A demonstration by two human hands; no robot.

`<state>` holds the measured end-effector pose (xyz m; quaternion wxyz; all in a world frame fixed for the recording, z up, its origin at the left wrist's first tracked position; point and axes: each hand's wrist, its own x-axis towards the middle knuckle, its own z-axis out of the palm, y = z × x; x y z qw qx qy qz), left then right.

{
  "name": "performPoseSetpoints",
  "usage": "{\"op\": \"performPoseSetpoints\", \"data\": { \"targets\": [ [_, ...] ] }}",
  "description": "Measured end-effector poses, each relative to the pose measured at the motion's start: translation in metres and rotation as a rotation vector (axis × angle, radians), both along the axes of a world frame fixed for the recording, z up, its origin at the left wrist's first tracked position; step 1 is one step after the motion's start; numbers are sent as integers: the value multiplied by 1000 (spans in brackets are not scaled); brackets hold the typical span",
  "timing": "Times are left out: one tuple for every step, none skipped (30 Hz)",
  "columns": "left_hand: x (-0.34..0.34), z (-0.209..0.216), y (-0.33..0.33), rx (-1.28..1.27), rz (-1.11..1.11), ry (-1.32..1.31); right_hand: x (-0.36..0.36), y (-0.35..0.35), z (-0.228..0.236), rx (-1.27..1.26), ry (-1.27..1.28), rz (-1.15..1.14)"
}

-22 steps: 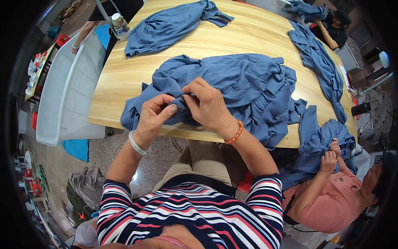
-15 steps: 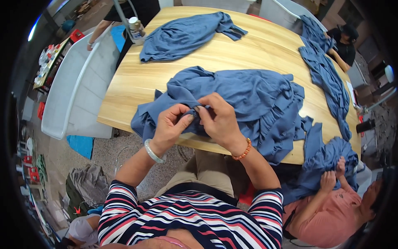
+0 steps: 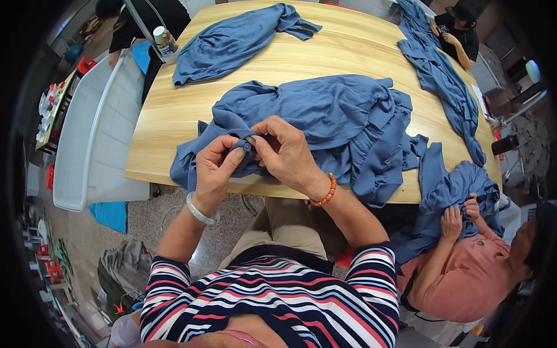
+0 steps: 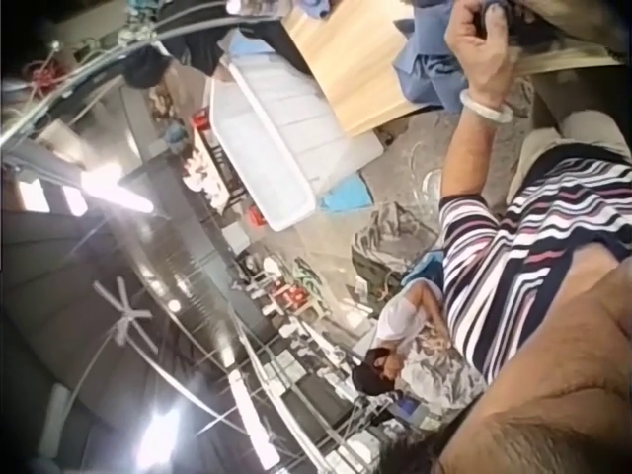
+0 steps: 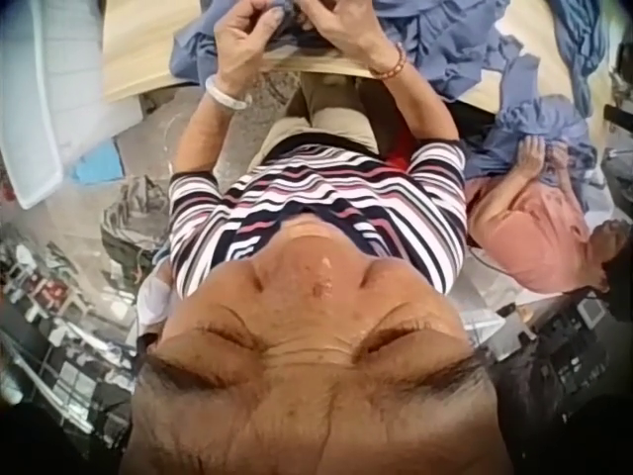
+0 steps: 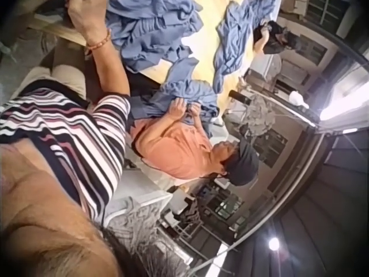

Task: Inspecting and arranging blue fabric pieces on a work table in a garment factory.

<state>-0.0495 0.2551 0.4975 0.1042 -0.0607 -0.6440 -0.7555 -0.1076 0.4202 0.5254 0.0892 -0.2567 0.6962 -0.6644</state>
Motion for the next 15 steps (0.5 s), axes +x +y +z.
{"op": "performPoseSetpoints", "data": {
  "targets": [
    [0, 0, 0, -1, 0, -1, 0, 1, -1, -1, -1, 0],
    [-1, 0, 1, 19, -4, -10, -2, 2, -4, -35, 13, 28],
    [-1, 0, 0, 39, -8, -18, -3, 4, -6, -69, 28, 56],
    [-1, 0, 0, 38, -7, -19, -4, 5, -8, -70, 27, 57],
    [0, 0, 0, 18, -3, -21, -4, 6, -10, -81, 46, 78],
    [0, 1, 0, -2, 0, -21, -5, 7, -11, -92, 67, 98],
    [-1, 1, 0, -3, -3, -18, -6, 8, -12, -92, 69, 96],
    [-1, 1, 1, -12, 14, -10, -6, 9, -13, -59, 130, 80],
    [-2, 2, 3, -21, 28, 1, -5, 11, -13, -26, 192, 62],
    [-4, 2, 4, -20, 11, 11, -5, 13, -10, -23, 203, 46],
    [-4, -1, 4, -27, 18, -18, -3, 13, -6, 12, 340, 25],
    [-4, -4, 2, -35, 21, -45, -2, 12, -2, 52, 478, 1],
    [-6, -10, -1, -154, 47, -65, -2, 13, -5, 31, 533, 16],
    [-6, -7, 0, -144, 58, -46, 1, 12, -8, 79, 617, -25],
    [-9, -10, 1, -9, 50, -47, 1, 9, -20, 74, 638, -45]
  ]
}}
